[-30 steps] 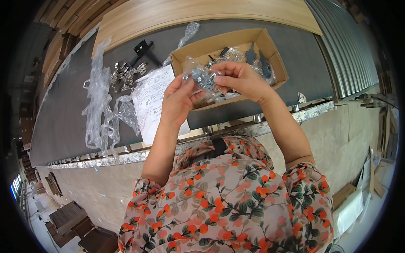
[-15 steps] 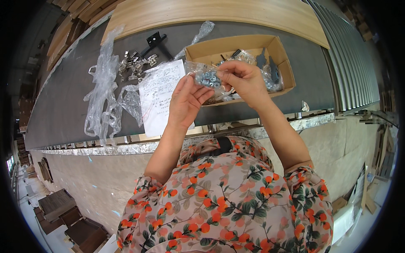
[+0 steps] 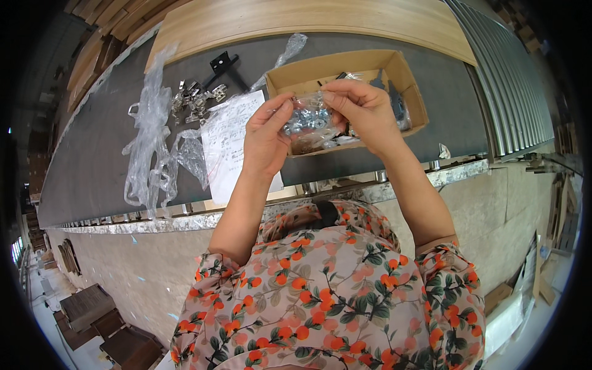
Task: The person removes bubble wrap from a cardboard box, handles several metal hinges and small screws by hand, and refers to a handwritten document on a long workbench.
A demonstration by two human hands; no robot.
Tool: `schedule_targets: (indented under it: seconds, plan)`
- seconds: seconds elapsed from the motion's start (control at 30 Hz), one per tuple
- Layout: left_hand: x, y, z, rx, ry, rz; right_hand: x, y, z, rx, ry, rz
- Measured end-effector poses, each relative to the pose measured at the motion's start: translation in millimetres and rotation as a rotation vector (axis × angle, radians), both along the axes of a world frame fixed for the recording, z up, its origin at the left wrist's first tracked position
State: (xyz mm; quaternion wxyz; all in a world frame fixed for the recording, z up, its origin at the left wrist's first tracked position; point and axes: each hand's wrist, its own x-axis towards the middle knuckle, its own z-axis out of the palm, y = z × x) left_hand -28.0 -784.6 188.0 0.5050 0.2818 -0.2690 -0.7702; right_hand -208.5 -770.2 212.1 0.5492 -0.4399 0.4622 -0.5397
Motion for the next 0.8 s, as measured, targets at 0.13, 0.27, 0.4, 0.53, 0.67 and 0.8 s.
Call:
schedule_targets:
  seconds: [0.13, 0.27, 0.4, 0.53, 0.67, 0.8]
  plan:
    - [0, 0, 0, 0.051, -0.006, 0.045, -5, -2, 2, 0.034, -0.049, 0.015]
    - [1, 0, -2, 0.025, -0.037, 0.054, 1, 0, 9, 0.05, 0.026, 0.069]
    - [-2, 1, 0, 0.053, -0.025, 0.018, 3, 1, 3, 0.037, 0.109, 0.191]
    - [-3, 5, 14, 0.066, 0.098, -0.021, -6, -4, -3, 0.054, 0.092, 0.05]
    - [-1, 11, 9, -0.044, -0.028, -0.073, -7, -5, -4, 0.036, 0.042, 0.016]
    - [4, 13, 6, -0.035, -0.074, -0.093, -10, -7, -10, -0.002, -0.032, 0.012]
